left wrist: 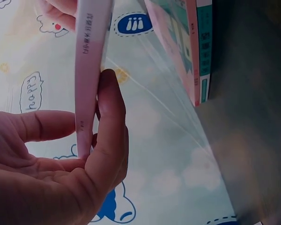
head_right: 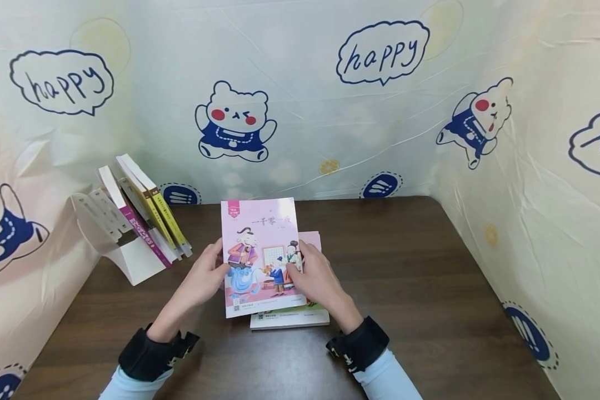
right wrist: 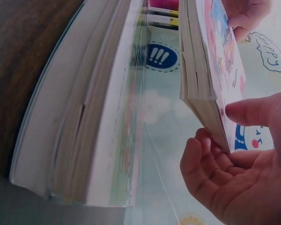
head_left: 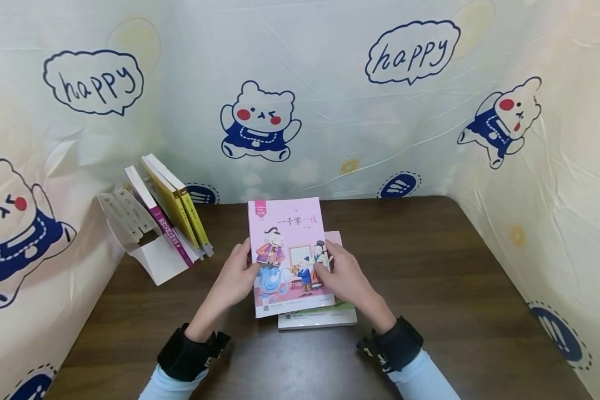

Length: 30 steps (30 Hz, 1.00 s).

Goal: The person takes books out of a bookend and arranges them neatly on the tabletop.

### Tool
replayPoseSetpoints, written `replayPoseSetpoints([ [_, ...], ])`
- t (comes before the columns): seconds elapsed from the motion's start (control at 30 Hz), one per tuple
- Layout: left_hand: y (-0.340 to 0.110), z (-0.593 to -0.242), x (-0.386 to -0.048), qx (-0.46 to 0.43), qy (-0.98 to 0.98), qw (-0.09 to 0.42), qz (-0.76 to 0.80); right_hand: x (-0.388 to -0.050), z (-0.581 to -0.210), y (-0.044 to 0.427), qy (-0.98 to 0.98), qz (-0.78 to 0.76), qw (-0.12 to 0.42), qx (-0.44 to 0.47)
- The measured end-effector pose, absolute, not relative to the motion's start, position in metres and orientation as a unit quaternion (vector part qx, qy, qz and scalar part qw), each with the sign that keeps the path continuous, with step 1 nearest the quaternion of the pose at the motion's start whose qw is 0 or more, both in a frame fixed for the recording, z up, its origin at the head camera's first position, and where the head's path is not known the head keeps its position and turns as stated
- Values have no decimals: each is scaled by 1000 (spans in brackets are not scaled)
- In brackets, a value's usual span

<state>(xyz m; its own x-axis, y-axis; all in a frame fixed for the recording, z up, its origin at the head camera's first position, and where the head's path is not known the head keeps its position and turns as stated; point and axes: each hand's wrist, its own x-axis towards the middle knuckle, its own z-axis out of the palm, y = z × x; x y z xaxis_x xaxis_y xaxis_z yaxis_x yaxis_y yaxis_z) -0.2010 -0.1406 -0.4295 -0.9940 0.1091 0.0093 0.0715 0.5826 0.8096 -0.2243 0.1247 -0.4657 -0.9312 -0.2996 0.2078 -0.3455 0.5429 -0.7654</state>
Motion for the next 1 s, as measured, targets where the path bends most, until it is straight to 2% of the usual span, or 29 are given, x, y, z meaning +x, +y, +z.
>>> replayPoseSetpoints([
  [0.7, -124, -443, -196, 55, 894, -1, 444, -219, -467, 134, -895, 427, 3, 128],
  [1.0, -118, -446, -197, 57, 889, 29, 453, -217, -469, 138, -904, 411, 3, 113],
])
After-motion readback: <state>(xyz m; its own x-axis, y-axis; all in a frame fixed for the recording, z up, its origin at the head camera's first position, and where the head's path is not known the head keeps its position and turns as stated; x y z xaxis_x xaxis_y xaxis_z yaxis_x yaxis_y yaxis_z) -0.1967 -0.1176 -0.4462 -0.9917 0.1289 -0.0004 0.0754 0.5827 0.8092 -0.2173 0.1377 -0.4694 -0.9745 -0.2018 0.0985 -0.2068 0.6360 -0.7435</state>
